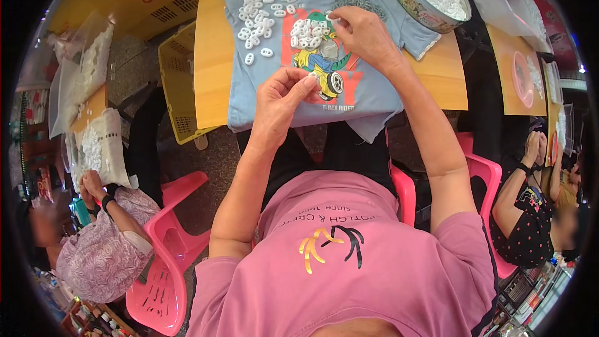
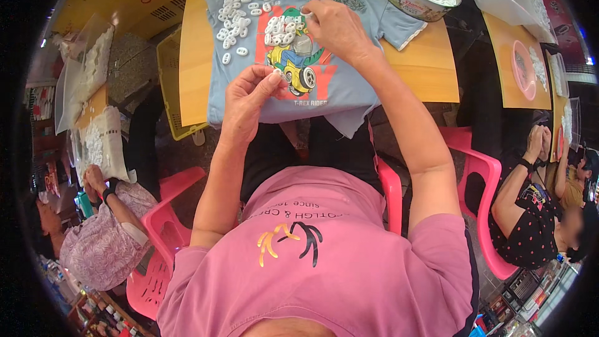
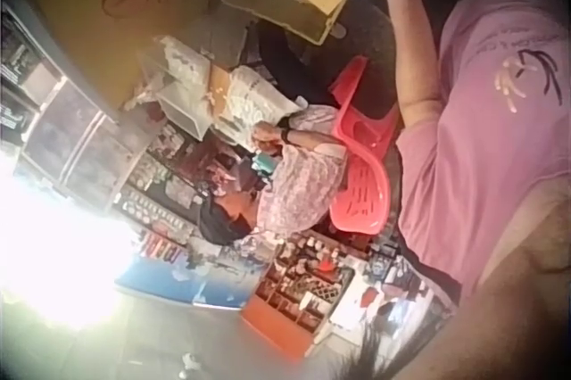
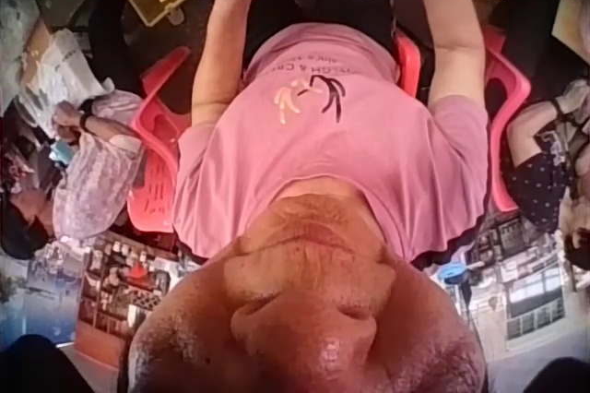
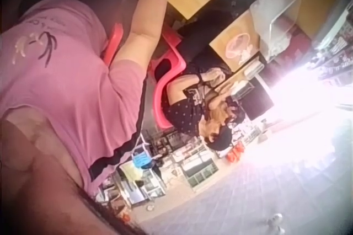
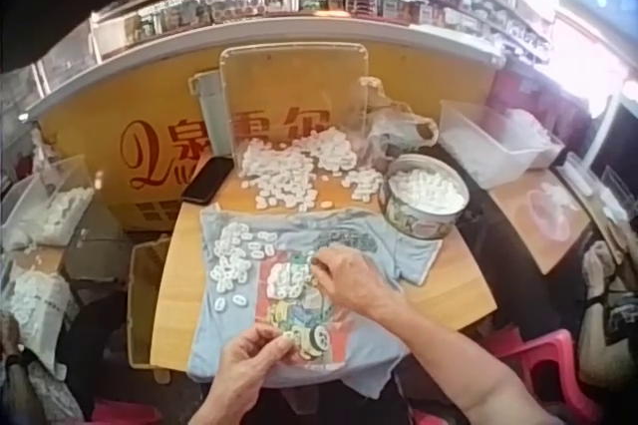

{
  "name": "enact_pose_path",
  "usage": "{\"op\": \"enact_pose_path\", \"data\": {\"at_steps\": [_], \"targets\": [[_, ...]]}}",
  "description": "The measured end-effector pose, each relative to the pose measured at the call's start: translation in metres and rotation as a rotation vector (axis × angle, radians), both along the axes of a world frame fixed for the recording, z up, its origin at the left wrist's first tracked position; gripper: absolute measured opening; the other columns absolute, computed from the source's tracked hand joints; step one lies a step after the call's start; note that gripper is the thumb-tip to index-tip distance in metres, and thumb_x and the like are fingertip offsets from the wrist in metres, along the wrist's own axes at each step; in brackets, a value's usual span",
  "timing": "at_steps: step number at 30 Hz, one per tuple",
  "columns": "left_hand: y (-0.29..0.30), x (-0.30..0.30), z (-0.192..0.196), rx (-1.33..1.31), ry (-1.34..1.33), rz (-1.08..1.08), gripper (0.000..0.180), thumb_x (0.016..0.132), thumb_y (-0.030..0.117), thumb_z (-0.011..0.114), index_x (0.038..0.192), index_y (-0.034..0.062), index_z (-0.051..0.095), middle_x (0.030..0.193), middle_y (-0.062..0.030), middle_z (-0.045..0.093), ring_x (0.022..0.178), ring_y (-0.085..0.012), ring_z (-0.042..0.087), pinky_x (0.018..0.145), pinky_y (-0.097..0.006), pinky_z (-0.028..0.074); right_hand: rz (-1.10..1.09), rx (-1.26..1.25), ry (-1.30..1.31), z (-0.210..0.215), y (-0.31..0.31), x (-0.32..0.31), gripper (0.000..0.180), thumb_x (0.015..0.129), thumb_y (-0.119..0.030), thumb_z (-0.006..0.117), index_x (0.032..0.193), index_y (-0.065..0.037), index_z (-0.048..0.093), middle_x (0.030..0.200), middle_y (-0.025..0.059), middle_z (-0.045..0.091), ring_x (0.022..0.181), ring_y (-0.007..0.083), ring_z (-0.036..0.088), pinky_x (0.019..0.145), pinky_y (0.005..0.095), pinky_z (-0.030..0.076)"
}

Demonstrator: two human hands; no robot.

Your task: Sorting white plastic buttons or fasteners for garment production.

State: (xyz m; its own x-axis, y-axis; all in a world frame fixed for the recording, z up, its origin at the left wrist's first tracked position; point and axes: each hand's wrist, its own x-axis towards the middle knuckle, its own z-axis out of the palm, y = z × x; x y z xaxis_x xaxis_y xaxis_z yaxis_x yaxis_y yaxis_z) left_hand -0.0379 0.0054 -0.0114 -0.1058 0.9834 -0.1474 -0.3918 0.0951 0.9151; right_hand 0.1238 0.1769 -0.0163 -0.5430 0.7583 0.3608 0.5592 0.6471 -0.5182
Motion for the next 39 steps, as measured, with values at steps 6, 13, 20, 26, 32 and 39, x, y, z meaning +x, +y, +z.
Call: {"op": "enact_pose_path", "data": {"at_steps": [6,13,20,26,32,39], "targets": [[0.003,0.005,0.008,-0.033,-0.032,0.049,0.016,0.092,0.014,0.067,0.097,-0.0002,0.062,0.086,-0.0054,0.067,0.077,-0.0107,0.062,0.072,-0.025,0.051,0.121,-0.851,0.524,0.022,-0.028,0.012,0.025,0.093,-0.016,0.061,0.113,-0.001,0.065,0.088,0.0062,0.066,0.069,0.0049,0.058,0.064,0.023,0.051],[0.01,0.022,0.021,0.152,-0.119,0.151,0.017,0.092,0.014,0.067,0.101,-0.0001,0.062,0.1,-0.0101,0.068,0.087,-0.0119,0.063,0.078,-0.027,0.051,0.128,-1.082,0.871,0.035,-0.071,0.014,0.026,0.092,-0.013,0.065,0.114,-0.001,0.06,0.093,0.0071,0.068,0.069,0.0057,0.059,0.062,0.0227,0.053],[0.008,0.025,0.018,0.213,-0.129,0.179,0.017,0.092,0.011,0.066,0.104,-0.0009,0.062,0.108,-0.0125,0.067,0.094,-0.0145,0.063,0.085,-0.028,0.051,0.035,-0.961,0.944,0.027,-0.098,0.012,0.022,0.09,-0.009,0.067,0.109,0.001,0.06,0.092,0.007,0.067,0.07,0.0073,0.06,0.059,0.023,0.054],[0.005,0.027,0.021,0.169,-0.156,0.164,0.018,0.092,0.011,0.066,0.104,-0.0018,0.062,0.105,-0.0108,0.068,0.09,-0.0146,0.064,0.084,-0.028,0.051,0.09,-0.804,0.852,0.033,-0.112,0.012,0.027,0.091,-0.008,0.066,0.114,0.004,0.061,0.091,0.0063,0.066,0.074,0.0076,0.06,0.063,0.0228,0.052],[0.002,0.028,0.02,0.15,-0.124,0.152,0.017,0.092,0.012,0.065,0.103,-0.0011,0.061,0.098,-0.0078,0.067,0.088,-0.0137,0.064,0.08,-0.027,0.051,0.084,-0.833,0.847,0.05,-0.111,0.015,0.029,0.093,-0.009,0.062,0.119,0.003,0.063,0.09,0.006,0.066,0.073,0.0076,0.06,0.066,0.023,0.053],[0.001,0.026,0.022,0.128,-0.088,0.156,0.016,0.092,0.013,0.066,0.101,0.0,0.061,0.094,-0.0058,0.066,0.086,-0.0117,0.063,0.079,-0.026,0.05,0.11,-0.802,0.781,0.052,-0.112,0.013,0.027,0.095,-0.009,0.059,0.12,0.002,0.063,0.088,0.0044,0.065,0.071,0.0074,0.058,0.065,0.0235,0.051]]}}
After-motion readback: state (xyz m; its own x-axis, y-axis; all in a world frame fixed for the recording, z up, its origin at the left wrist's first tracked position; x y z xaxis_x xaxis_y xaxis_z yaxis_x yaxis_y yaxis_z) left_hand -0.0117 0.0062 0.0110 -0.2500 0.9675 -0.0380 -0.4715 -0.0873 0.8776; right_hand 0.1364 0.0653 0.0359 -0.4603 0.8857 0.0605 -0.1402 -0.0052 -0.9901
